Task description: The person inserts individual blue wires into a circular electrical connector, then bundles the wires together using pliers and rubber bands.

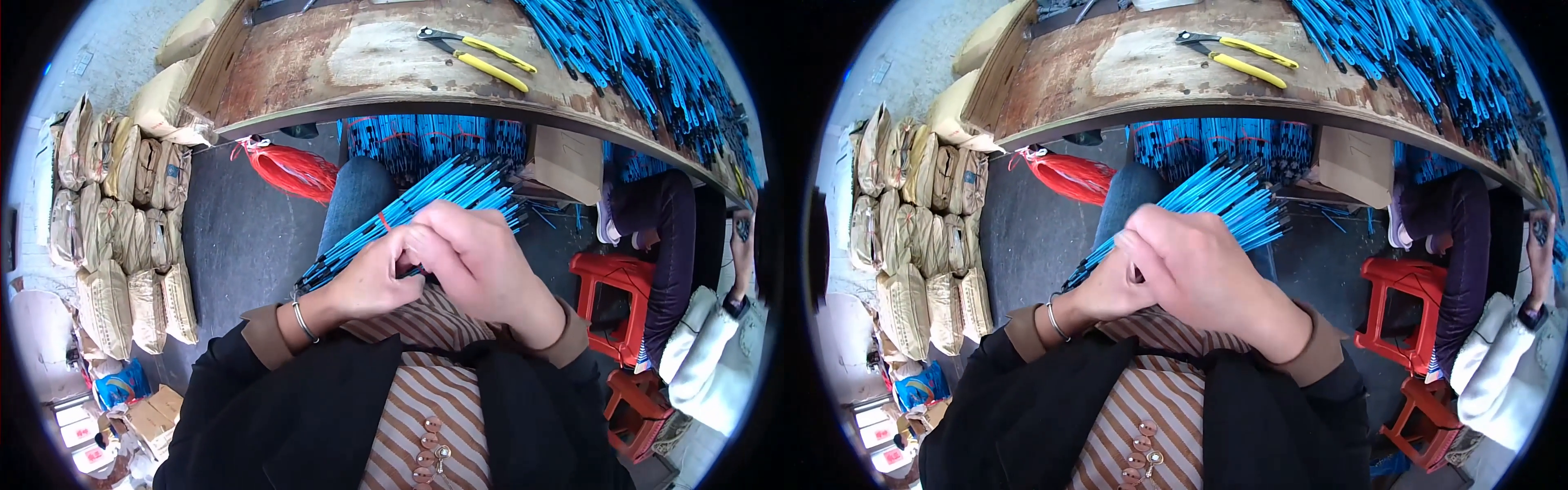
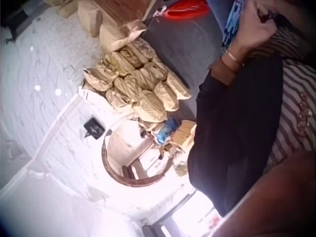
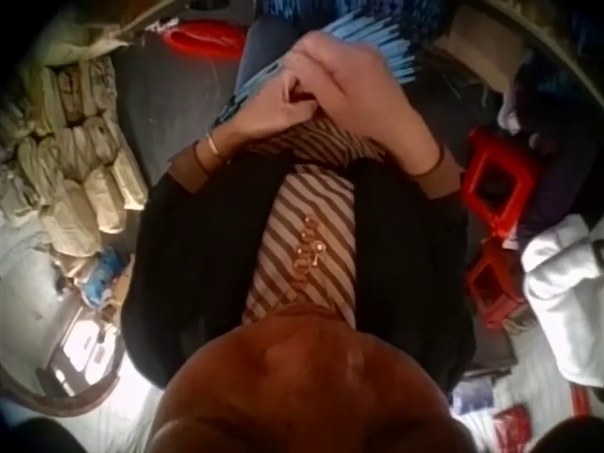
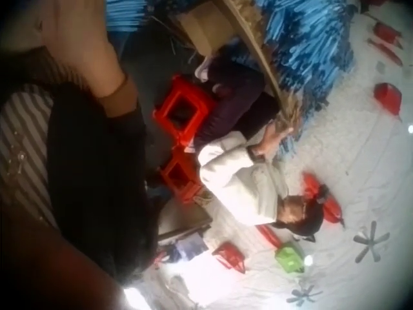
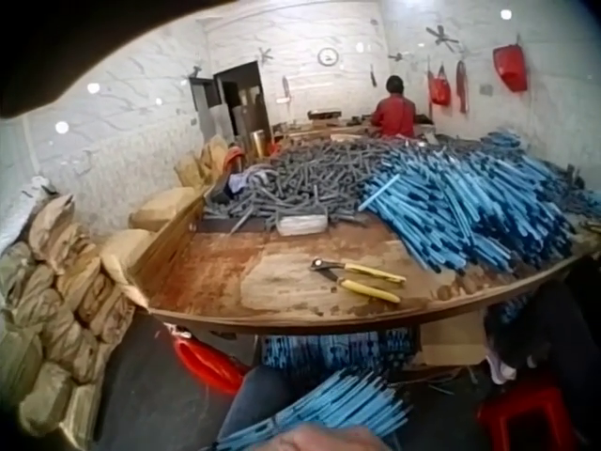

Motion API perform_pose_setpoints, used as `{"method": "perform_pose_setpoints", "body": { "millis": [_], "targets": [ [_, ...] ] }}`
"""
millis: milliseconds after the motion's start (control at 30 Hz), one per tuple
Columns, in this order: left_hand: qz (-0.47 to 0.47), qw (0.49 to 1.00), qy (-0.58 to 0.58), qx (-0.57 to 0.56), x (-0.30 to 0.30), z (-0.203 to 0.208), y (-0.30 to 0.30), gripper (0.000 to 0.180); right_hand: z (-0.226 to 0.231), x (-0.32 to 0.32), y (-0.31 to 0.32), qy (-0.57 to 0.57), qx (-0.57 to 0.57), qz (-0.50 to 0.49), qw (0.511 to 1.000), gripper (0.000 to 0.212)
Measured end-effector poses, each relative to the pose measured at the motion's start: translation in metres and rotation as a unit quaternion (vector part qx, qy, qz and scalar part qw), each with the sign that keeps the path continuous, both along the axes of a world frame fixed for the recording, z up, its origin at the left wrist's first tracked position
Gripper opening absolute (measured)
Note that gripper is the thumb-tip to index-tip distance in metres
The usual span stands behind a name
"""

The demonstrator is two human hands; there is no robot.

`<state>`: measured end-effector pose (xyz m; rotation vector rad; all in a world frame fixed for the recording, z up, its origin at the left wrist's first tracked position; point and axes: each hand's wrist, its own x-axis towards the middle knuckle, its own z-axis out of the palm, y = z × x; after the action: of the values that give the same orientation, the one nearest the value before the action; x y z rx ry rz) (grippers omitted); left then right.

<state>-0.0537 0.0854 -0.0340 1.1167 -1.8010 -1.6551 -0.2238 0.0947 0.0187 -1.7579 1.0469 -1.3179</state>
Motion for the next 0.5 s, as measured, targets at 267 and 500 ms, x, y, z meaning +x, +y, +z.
{"method": "perform_pose_setpoints", "body": {
  "millis": [267, 500],
  "targets": [
    [-0.067, 0.973, -0.022, -0.221, -0.003, 0.001, -0.002, 0.024, 0.01, 0.036, -0.025, 0.345, 0.028, 0.032, 0.938, 0.021],
    [0.087, 0.994, 0.047, 0.055, 0.002, -0.004, 0.001, 0.023, 0.034, -0.081, -0.043, 0.247, 0.009, -0.275, 0.929, 0.05]
  ]
}}
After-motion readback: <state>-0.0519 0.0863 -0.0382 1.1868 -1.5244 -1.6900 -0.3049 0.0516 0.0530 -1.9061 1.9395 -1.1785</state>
